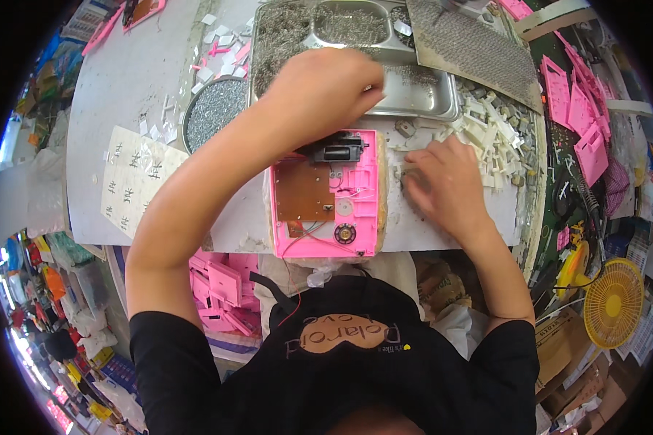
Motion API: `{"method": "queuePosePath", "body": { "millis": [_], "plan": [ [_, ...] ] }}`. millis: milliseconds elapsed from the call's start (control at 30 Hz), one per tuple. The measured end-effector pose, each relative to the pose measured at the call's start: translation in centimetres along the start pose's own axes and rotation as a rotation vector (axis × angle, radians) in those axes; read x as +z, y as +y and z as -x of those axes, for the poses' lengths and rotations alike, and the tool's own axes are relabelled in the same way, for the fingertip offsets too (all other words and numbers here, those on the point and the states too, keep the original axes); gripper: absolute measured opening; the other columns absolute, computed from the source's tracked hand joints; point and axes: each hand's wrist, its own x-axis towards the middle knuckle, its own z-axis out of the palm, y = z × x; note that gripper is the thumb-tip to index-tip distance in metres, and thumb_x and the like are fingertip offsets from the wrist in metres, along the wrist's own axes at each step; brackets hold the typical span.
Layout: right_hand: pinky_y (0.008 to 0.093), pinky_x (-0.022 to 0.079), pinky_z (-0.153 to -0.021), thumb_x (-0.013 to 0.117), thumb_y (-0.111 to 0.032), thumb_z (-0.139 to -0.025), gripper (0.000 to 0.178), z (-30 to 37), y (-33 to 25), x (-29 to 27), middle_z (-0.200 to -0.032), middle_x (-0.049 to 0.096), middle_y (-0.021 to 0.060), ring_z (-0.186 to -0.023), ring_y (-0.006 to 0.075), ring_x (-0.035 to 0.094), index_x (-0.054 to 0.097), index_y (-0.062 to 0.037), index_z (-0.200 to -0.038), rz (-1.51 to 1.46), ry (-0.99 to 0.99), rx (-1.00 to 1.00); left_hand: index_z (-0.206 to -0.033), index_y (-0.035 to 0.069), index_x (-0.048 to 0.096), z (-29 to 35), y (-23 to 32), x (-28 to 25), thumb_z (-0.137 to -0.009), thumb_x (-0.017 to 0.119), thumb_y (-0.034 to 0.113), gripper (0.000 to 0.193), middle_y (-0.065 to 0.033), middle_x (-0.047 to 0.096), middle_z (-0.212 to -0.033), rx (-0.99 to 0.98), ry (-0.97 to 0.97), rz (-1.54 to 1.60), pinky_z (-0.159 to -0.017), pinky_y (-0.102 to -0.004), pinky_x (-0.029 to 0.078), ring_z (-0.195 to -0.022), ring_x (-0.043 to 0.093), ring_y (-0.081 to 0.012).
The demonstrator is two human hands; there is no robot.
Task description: Assemble a pink electronic device by soldering internal components and screwing the casing together.
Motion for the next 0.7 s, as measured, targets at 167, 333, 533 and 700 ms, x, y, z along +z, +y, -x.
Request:
{"method": "queuePosePath", "body": {
  "millis": [167,333,533,700],
  "plan": [
    [0.0418,0.042,-0.079,0.075,-0.012,-0.072,0.017,-0.1,0.0,0.5,-0.084,0.064,0.0055,-0.088,0.0265,0.058,0.067,-0.0088,-0.086,0.073,-0.068,-0.009,-0.095,0.009,0.076,-8.2,1.3,5.9,-0.09,0.063,0.023,0.02,-0.0143,0.075,-0.098,-0.075,-0.29,-0.252,-0.082,-0.0465,0.057,-0.094,0.071,-0.0354],
    [0.0401,0.043,-0.077,0.073,-0.009,-0.071,0.017,0.2,0.9,-0.8,-0.077,0.062,0.0071,-0.08,0.0256,0.058,0.064,-0.0066,-0.085,-0.011,-0.012,-0.013,-0.096,0.006,0.074,-8.3,0.9,6.6,-0.088,0.064,0.019,0.019,-0.0153,0.074,-0.096,0.024,-0.224,-0.253,-0.082,-0.0475,0.058,-0.089,0.072,-0.0364],
    [0.0293,0.046,-0.074,0.074,0.001,-0.083,0.027,3.2,-1.1,-4.6,-0.085,0.062,0.0046,-0.08,0.0155,0.058,0.07,0.0005,-0.109,-0.884,0.354,0.385,-0.105,0.004,0.07,0.9,4.8,-1.9,-0.089,0.071,0.013,0.018,-0.0074,0.069,-0.081,-0.128,-0.004,0.37,-0.069,-0.0352,0.055,-0.075,0.069,-0.0213],
    [0.0285,0.048,-0.07,0.08,0.003,-0.082,0.031,4.2,-4.4,-3.0,-0.097,0.072,0.0097,-0.077,0.018,0.061,0.071,0.0024,-0.112,-0.991,0.328,0.104,-0.117,-0.003,0.066,11.0,9.9,-0.7,-0.104,0.061,0.01,0.019,-0.002,0.064,-0.094,-0.503,-0.206,1.232,-0.066,-0.025,0.049,-0.077,0.06,-0.0082]
  ]
}}
